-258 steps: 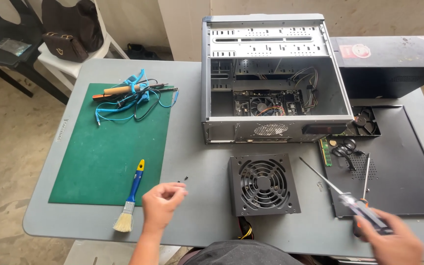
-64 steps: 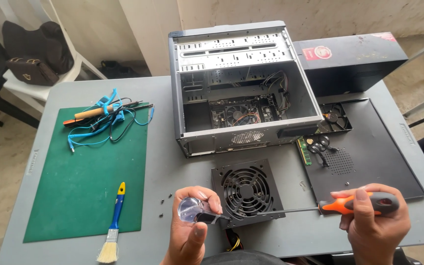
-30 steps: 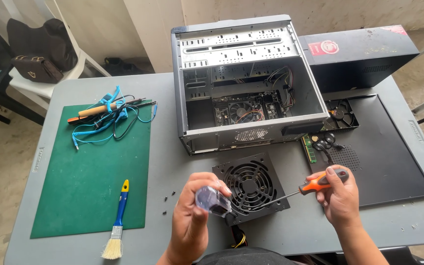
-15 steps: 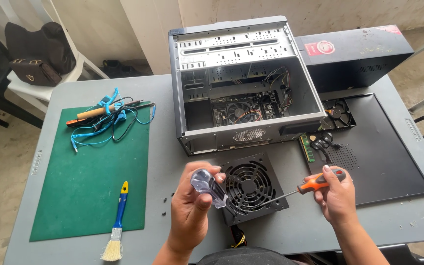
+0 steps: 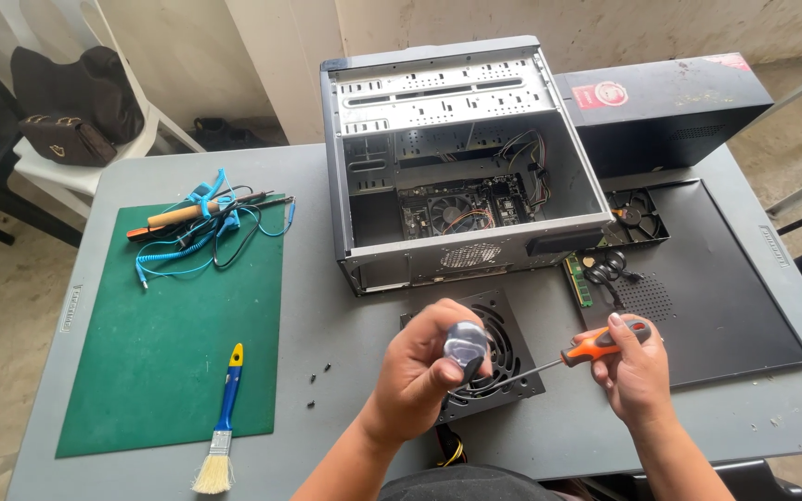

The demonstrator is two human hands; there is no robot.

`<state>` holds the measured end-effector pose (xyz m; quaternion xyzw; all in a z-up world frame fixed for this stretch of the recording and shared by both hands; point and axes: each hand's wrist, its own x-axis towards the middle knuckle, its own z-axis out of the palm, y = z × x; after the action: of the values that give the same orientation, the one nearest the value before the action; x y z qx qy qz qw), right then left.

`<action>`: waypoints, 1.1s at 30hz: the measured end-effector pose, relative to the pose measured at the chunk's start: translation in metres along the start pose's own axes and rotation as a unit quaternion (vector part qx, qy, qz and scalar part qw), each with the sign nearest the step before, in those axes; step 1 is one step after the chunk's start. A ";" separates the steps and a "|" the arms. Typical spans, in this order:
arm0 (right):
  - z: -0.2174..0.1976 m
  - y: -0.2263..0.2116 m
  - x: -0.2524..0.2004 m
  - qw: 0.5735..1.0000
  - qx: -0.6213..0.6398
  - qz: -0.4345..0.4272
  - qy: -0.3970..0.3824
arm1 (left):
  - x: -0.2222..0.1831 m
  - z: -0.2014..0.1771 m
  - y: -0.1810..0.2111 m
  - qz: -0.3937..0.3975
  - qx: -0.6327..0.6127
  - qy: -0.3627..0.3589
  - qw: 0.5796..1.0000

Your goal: Removing screws from a power supply unit fan and then installing the unit into a computer case.

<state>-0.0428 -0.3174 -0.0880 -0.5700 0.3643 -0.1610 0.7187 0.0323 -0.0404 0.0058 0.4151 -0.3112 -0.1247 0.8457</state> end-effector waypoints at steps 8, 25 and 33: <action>-0.001 0.001 -0.005 1.000 0.010 0.003 0.000 | 0.004 0.012 -0.023 -0.106 -0.075 -0.034 0.991; -0.002 -0.011 -0.011 1.000 0.015 0.011 0.022 | 0.011 -0.004 -0.014 -0.110 -0.037 0.060 0.991; -0.103 -0.040 -0.007 0.958 -0.016 -0.262 0.113 | 0.010 0.001 -0.005 0.001 -0.021 0.024 0.999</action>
<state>-0.1129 -0.3973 -0.0569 -0.6347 0.2837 -0.4013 0.5963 0.0400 -0.0492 0.0065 0.3995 -0.2884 -0.1206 0.8618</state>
